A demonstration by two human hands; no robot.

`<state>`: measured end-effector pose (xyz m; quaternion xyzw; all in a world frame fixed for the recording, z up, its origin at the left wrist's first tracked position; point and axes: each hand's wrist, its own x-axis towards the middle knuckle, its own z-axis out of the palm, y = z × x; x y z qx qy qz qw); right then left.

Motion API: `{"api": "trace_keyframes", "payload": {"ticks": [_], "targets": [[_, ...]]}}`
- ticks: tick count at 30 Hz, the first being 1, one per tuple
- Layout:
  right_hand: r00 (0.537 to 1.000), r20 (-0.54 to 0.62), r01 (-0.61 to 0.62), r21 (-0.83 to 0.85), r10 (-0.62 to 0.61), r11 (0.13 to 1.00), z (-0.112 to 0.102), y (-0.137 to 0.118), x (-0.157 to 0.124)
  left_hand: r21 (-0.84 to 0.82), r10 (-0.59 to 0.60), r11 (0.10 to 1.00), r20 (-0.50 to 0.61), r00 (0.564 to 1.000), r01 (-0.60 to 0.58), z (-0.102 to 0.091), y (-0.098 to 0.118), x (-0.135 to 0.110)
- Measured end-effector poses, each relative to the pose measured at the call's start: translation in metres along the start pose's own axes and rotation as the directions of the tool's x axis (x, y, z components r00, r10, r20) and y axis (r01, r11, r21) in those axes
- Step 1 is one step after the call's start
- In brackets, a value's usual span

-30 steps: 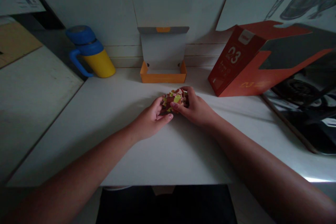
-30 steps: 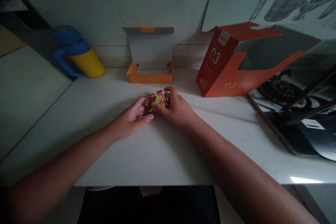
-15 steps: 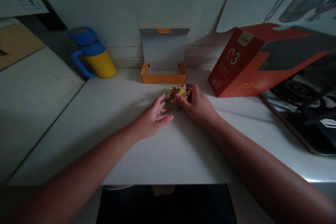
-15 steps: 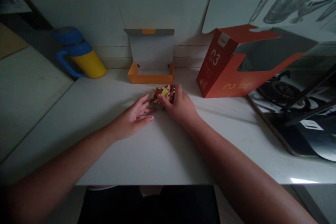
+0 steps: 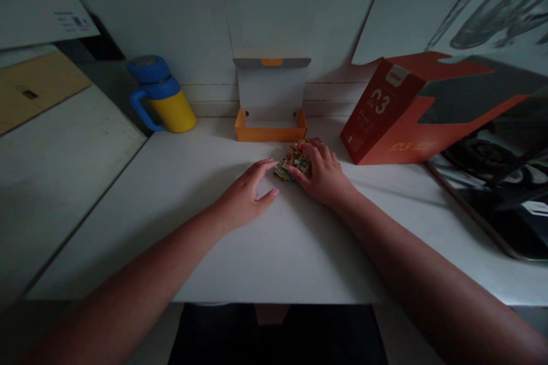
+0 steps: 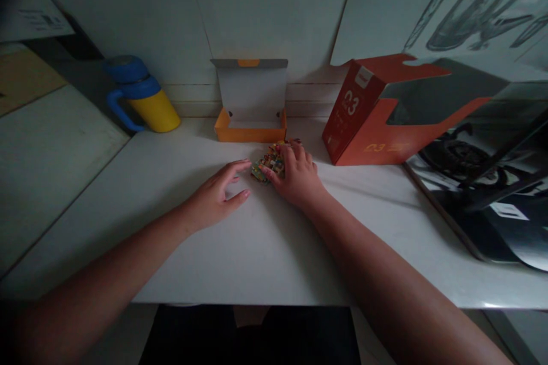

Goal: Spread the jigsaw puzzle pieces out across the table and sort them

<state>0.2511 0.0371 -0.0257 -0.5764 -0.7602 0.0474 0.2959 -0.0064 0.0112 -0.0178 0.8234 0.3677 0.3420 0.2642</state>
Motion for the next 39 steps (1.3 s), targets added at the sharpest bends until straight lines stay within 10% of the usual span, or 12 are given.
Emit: {"api": "trace_keyframes", "payload": {"ticks": [5, 12, 23, 29, 39], "targets": [[0.983, 0.084, 0.161, 0.04, -0.164, 0.986, -0.001, 0.005, 0.002, 0.069, 0.039, 0.997, 0.015, 0.999, -0.04, 0.0, -0.002, 0.001], [0.836, 0.226, 0.443, 0.264, -0.501, 0.857, -0.011, -0.01, -0.003, 0.143, 0.066, 0.987, 0.007, 0.998, -0.067, 0.0, 0.0, 0.003], [0.978, 0.21, 0.036, -0.154, -0.003, 0.987, -0.008, 0.021, -0.014, 0.246, -0.037, 0.968, 0.305, 0.952, -0.041, -0.003, 0.004, 0.003], [0.979, 0.106, -0.146, -0.25, 0.177, 0.957, -0.011, 0.031, -0.012, 0.361, -0.018, 0.929, 0.257, 0.966, -0.079, -0.006, 0.005, 0.003], [0.977, 0.207, 0.089, -0.18, -0.051, 0.98, -0.005, -0.005, -0.011, 0.458, -0.046, 0.889, 0.082, 0.996, 0.003, -0.026, -0.02, 0.005]]}}
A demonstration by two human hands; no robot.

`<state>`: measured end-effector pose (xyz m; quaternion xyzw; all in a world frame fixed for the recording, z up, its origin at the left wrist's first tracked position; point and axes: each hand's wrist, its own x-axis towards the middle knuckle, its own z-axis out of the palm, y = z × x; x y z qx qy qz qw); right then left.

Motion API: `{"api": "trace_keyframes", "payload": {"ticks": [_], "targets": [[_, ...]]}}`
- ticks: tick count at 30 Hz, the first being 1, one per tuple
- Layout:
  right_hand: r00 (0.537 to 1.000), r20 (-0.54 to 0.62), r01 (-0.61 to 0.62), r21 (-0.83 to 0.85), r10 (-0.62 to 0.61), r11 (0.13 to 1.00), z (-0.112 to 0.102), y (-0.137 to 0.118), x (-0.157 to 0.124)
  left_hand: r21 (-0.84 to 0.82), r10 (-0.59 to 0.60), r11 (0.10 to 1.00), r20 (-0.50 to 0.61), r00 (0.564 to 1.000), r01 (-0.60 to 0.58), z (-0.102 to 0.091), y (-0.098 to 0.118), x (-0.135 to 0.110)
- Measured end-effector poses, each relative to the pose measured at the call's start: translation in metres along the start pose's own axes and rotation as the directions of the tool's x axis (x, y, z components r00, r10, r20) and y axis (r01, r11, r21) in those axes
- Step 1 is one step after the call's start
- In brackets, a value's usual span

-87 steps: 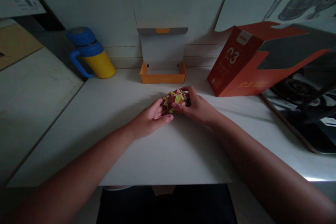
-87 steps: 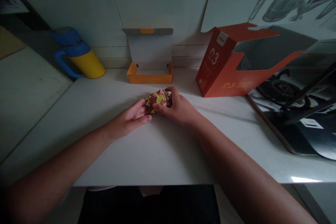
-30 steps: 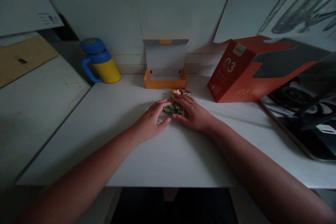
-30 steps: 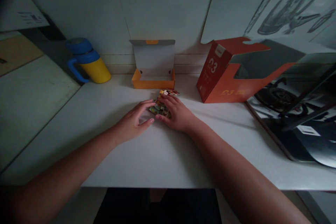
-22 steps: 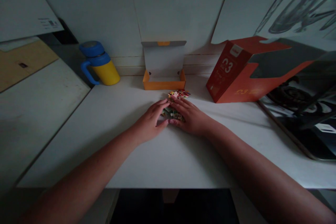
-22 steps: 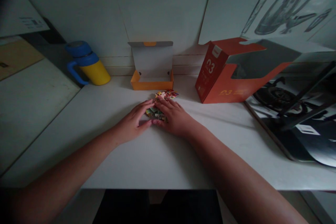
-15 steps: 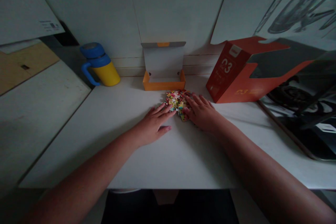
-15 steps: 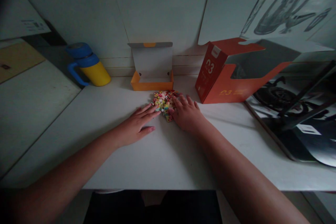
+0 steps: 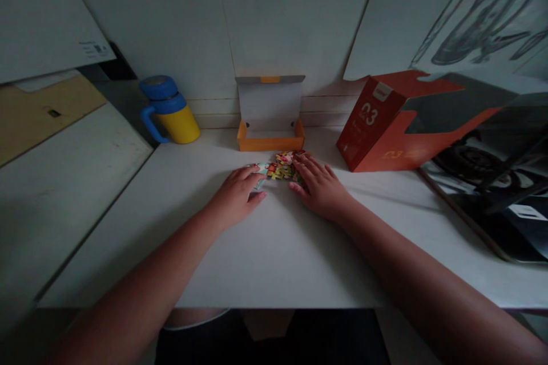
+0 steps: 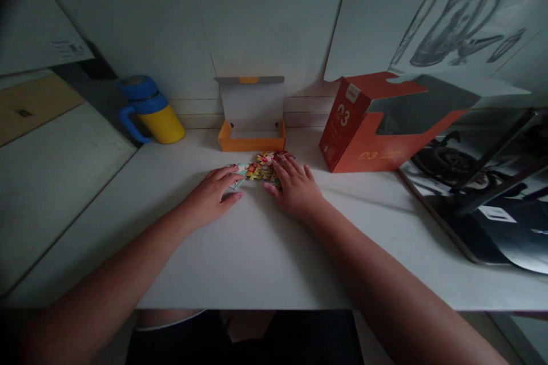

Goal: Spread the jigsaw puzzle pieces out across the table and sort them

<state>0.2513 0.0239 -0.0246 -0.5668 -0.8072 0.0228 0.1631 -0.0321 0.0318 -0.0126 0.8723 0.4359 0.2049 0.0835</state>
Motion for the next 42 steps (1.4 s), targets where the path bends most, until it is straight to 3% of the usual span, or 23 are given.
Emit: {"api": "trace_keyframes", "payload": {"ticks": [9, 15, 22, 28, 33, 38, 42], "targets": [[0.984, 0.063, 0.169, -0.087, -0.164, 0.982, 0.0, -0.045, -0.018, 0.056, -0.035, 0.998, -0.073, 0.997, 0.039, -0.005, -0.02, -0.002], [0.949, 0.058, 0.311, -0.043, -0.309, 0.949, 0.008, -0.069, -0.046, 0.064, -0.044, 0.997, -0.065, 0.997, 0.048, -0.008, -0.022, -0.001], [0.923, 0.1, 0.375, 0.001, -0.373, 0.927, -0.001, -0.07, -0.09, 0.059, -0.029, 0.998, -0.067, 0.997, 0.033, -0.009, -0.031, -0.002], [0.958, 0.124, 0.266, -0.054, -0.257, 0.963, -0.019, -0.03, -0.123, 0.046, -0.041, 0.998, -0.074, 0.996, 0.044, -0.007, -0.036, -0.002], [0.998, 0.066, -0.006, -0.103, 0.012, 0.995, -0.025, 0.036, -0.129, 0.076, -0.043, 0.996, -0.047, 0.998, 0.046, -0.005, -0.038, -0.002], [0.961, -0.06, -0.275, -0.1, 0.27, 0.956, -0.03, 0.093, -0.114, 0.083, -0.038, 0.996, -0.055, 0.998, 0.043, -0.004, -0.041, -0.002], [0.918, -0.216, -0.367, -0.145, 0.333, 0.919, -0.055, 0.116, -0.102, 0.072, -0.031, 0.997, -0.049, 0.998, 0.034, -0.004, -0.044, -0.001]]}}
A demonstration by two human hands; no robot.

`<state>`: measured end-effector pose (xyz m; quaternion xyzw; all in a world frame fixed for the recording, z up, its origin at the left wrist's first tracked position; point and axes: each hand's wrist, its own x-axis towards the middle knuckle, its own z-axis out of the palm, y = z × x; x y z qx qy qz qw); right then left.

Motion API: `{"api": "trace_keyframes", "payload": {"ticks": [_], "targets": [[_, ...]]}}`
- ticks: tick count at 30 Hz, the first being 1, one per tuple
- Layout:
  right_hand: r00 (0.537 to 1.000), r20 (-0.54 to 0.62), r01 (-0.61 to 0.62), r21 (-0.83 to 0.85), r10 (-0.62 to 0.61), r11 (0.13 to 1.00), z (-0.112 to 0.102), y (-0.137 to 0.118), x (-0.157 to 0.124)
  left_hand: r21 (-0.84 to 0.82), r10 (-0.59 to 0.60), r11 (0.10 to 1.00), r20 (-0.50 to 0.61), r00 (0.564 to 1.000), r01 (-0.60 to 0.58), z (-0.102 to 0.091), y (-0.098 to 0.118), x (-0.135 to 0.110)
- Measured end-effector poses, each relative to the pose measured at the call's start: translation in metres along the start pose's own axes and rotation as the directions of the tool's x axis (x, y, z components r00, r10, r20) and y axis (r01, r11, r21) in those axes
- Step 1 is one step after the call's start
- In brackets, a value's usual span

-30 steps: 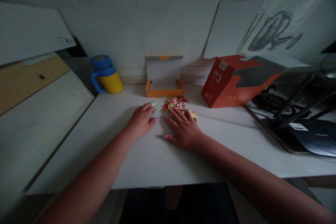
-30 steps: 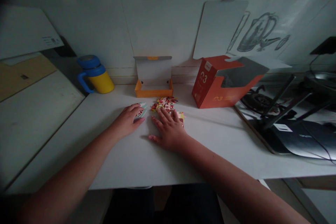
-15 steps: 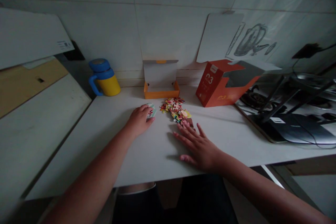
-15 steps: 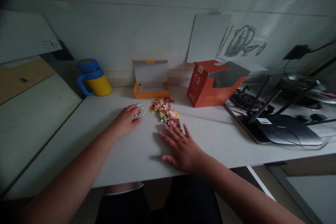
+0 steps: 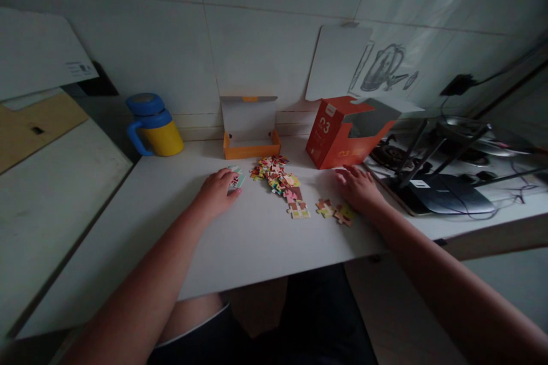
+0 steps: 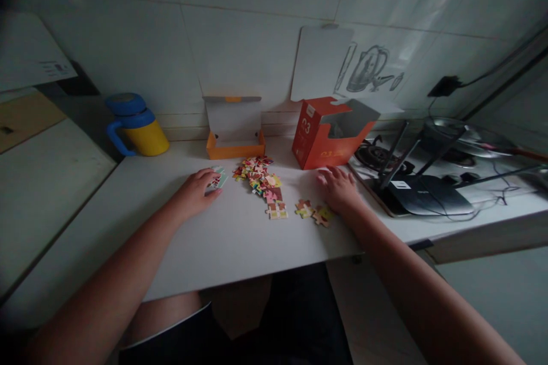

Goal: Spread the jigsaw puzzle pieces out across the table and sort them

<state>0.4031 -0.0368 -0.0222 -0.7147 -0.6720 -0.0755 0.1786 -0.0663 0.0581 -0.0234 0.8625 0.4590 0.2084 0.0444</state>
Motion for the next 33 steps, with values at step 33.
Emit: {"api": "trace_keyframes", "payload": {"ticks": [33], "targets": [[0.95, 0.174, 0.241, 0.127, -0.26, 0.962, -0.007, -0.043, -0.023, 0.031, -0.011, 0.999, 0.013, 1.0, 0.01, 0.005, -0.007, 0.0]]}}
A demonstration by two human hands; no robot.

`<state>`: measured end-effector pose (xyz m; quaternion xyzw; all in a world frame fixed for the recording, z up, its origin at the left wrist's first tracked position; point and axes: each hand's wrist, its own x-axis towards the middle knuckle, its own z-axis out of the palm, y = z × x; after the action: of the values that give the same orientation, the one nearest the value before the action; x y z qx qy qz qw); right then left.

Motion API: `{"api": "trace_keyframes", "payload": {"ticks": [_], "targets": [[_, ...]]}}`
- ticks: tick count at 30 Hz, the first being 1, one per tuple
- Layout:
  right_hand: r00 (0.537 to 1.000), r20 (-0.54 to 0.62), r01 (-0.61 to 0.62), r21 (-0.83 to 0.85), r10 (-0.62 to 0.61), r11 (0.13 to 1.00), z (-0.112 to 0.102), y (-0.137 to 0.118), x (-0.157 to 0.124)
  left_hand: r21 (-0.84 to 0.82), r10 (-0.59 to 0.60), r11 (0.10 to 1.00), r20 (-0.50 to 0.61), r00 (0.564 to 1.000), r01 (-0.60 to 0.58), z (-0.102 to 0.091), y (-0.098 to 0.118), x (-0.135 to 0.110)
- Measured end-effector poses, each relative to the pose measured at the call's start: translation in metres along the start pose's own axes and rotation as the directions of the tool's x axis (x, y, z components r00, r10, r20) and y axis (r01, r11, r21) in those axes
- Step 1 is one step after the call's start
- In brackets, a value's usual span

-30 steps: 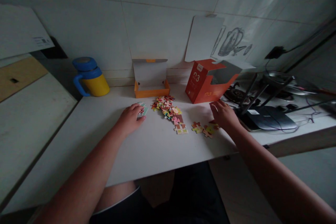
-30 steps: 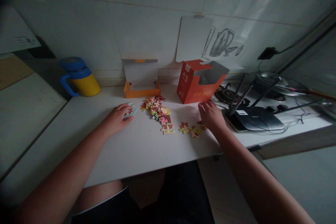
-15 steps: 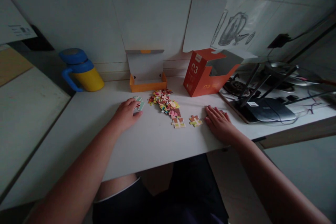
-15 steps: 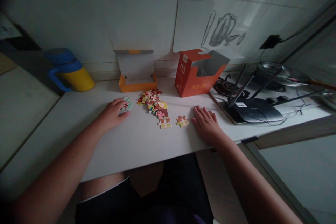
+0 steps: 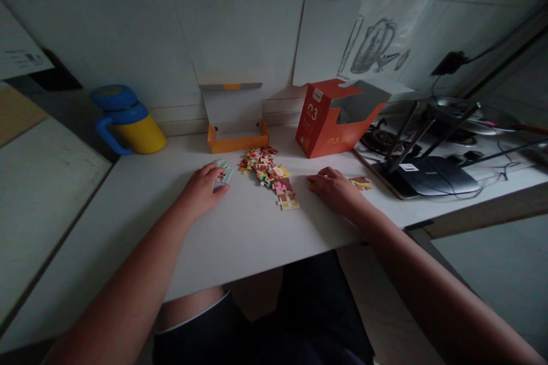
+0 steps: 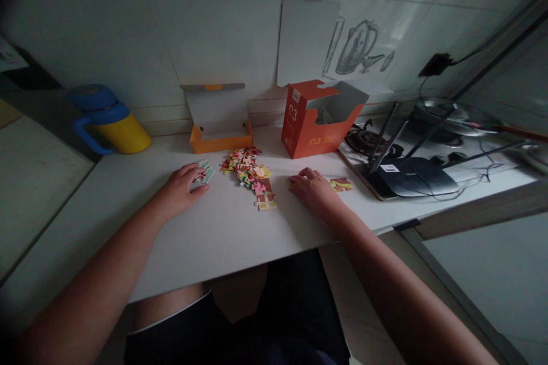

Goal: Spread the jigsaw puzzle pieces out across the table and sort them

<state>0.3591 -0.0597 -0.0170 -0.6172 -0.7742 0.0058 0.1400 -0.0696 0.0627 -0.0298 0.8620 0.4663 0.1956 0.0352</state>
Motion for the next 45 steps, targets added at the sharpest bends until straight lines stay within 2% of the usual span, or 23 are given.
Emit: {"api": "trace_keyframes", "payload": {"ticks": [3, 6, 8, 12, 14, 16, 19, 31, 36, 38, 40, 42, 45], "targets": [[1.0, -0.01, -0.008, 0.005, 0.008, 1.0, -0.001, 0.013, 0.022, -0.006, 0.01, 1.0, -0.005, 1.0, -0.01, 0.001, -0.002, 0.0], [0.999, -0.037, -0.03, -0.018, 0.029, 0.999, -0.007, 0.018, 0.023, -0.012, 0.009, 1.0, -0.021, 1.0, -0.009, 0.003, -0.003, 0.0], [0.995, -0.071, -0.082, -0.069, 0.077, 0.994, -0.013, 0.02, 0.006, -0.017, 0.009, 1.0, -0.019, 1.0, -0.009, 0.004, -0.004, 0.0], [0.952, -0.159, -0.295, -0.256, 0.261, 0.921, -0.015, 0.033, -0.047, -0.031, 0.01, 0.999, -0.013, 1.0, -0.011, 0.004, -0.004, -0.002], [0.956, -0.108, -0.292, -0.274, 0.273, 0.916, -0.012, 0.043, -0.066, -0.03, 0.006, 1.0, -0.01, 1.0, -0.006, 0.003, -0.003, -0.002], [0.963, -0.076, -0.27, -0.268, 0.259, 0.925, -0.011, 0.051, -0.074, -0.023, 0.007, 1.0, 0.001, 1.0, -0.007, 0.002, -0.003, -0.002], [0.971, -0.081, -0.239, -0.242, 0.225, 0.941, -0.012, 0.057, -0.064, -0.011, 0.007, 1.0, 0.012, 1.0, -0.007, 0.001, -0.002, -0.002], [0.979, -0.093, -0.194, -0.156, 0.181, 0.969, -0.003, 0.054, 0.022, -0.02, -0.014, 1.0, 0.027, 1.0, 0.014, -0.003, 0.003, -0.002], [0.984, -0.103, -0.16, -0.151, 0.145, 0.975, -0.009, 0.029, 0.035, -0.004, -0.018, 1.0, 0.042, 0.999, 0.018, -0.004, 0.004, -0.003], [0.988, -0.12, -0.116, -0.132, 0.1, 0.984, -0.013, 0.006, 0.035, 0.006, -0.02, 1.0, 0.051, 0.999, 0.019, -0.005, 0.004, -0.003], [0.992, -0.122, 0.006, -0.058, -0.013, 0.998, -0.013, -0.022, 0.035, 0.013, -0.017, 1.0, 0.053, 0.998, 0.016, -0.005, 0.005, -0.004], [0.991, -0.075, 0.116, 0.018, -0.115, 0.993, -0.008, -0.049, 0.035, 0.017, -0.018, 1.0, 0.049, 0.999, 0.017, -0.006, 0.005, -0.004], [0.993, 0.004, 0.119, -0.022, -0.119, 0.993, 0.006, -0.076, 0.041, 0.004, -0.026, 1.0, 0.03, 0.999, 0.026, -0.008, 0.006, -0.002]]}}
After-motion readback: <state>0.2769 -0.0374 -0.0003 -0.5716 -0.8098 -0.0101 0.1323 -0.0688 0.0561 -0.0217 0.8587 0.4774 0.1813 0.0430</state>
